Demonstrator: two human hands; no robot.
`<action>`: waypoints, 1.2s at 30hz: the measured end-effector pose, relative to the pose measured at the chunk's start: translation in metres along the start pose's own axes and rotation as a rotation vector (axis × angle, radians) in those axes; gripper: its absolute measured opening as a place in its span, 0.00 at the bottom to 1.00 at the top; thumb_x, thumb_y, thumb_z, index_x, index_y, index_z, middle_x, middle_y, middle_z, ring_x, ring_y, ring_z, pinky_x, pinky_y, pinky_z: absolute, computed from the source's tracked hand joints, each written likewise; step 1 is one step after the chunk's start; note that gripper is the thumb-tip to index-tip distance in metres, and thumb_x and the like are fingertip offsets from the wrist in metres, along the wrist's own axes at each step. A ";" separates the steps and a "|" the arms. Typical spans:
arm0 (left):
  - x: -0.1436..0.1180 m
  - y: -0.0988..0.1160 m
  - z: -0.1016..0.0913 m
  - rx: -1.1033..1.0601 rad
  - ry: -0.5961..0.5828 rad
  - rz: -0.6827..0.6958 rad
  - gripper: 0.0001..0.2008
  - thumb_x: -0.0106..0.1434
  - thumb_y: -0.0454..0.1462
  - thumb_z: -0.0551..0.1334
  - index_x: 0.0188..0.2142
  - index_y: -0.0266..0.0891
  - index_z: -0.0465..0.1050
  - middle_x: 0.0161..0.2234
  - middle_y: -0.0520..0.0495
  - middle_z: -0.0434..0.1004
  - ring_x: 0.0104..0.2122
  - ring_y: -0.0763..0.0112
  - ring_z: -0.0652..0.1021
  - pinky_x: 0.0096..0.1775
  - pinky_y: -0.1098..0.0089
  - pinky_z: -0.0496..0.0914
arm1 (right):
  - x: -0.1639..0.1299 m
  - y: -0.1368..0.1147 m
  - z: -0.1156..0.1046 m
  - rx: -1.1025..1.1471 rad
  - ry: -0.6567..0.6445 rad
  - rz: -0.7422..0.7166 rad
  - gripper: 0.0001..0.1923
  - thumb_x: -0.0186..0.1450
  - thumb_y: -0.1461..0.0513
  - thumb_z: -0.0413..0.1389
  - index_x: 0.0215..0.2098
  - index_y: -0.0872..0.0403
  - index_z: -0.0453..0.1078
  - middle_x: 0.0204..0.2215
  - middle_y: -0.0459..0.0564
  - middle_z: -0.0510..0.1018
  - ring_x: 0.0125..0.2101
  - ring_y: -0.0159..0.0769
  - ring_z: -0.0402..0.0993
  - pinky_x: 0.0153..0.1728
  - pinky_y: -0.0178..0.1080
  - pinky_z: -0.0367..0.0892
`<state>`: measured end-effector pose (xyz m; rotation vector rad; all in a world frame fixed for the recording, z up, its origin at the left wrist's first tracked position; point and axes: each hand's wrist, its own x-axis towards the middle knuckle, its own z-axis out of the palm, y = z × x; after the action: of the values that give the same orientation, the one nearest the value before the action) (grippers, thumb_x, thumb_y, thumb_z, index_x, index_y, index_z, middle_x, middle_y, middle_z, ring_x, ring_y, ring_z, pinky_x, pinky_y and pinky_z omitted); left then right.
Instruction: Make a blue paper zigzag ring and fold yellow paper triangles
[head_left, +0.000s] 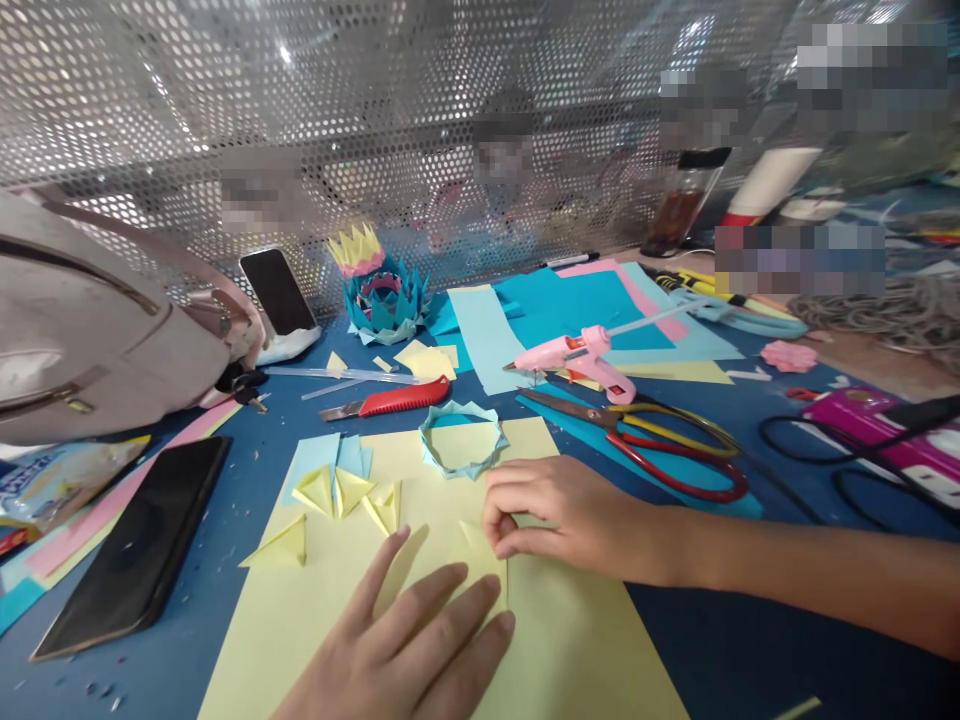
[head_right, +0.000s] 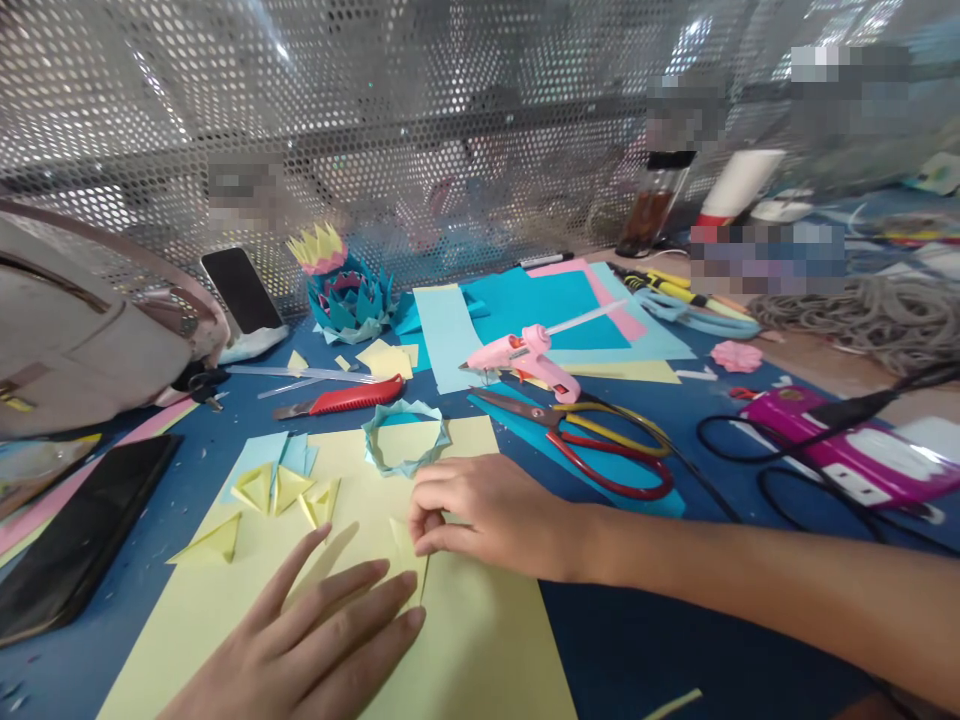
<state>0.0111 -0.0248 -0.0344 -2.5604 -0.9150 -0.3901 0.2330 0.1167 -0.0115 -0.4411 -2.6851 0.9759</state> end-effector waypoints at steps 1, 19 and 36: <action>0.000 -0.002 -0.003 0.012 -0.027 0.022 0.15 0.75 0.41 0.53 0.57 0.47 0.73 0.58 0.56 0.74 0.57 0.67 0.72 0.68 0.44 0.35 | 0.000 0.000 0.001 -0.023 -0.001 -0.009 0.06 0.69 0.61 0.60 0.34 0.53 0.71 0.32 0.41 0.75 0.33 0.28 0.70 0.33 0.32 0.58; -0.006 0.006 -0.006 -0.007 -0.091 -0.047 0.18 0.77 0.41 0.48 0.61 0.51 0.67 0.62 0.59 0.69 0.61 0.67 0.68 0.68 0.42 0.32 | -0.003 -0.006 0.008 -0.261 0.025 -0.031 0.06 0.70 0.62 0.59 0.35 0.53 0.67 0.34 0.42 0.73 0.33 0.29 0.68 0.31 0.34 0.55; -0.002 -0.004 -0.006 0.009 0.013 0.028 0.16 0.73 0.44 0.56 0.58 0.59 0.70 0.63 0.60 0.68 0.56 0.66 0.75 0.68 0.43 0.40 | -0.003 -0.004 0.011 -0.296 0.050 -0.080 0.06 0.69 0.62 0.59 0.35 0.54 0.67 0.33 0.43 0.73 0.32 0.30 0.68 0.29 0.34 0.55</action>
<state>0.0068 -0.0259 -0.0292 -2.5568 -0.8728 -0.3930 0.2314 0.1061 -0.0171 -0.4032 -2.7854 0.5397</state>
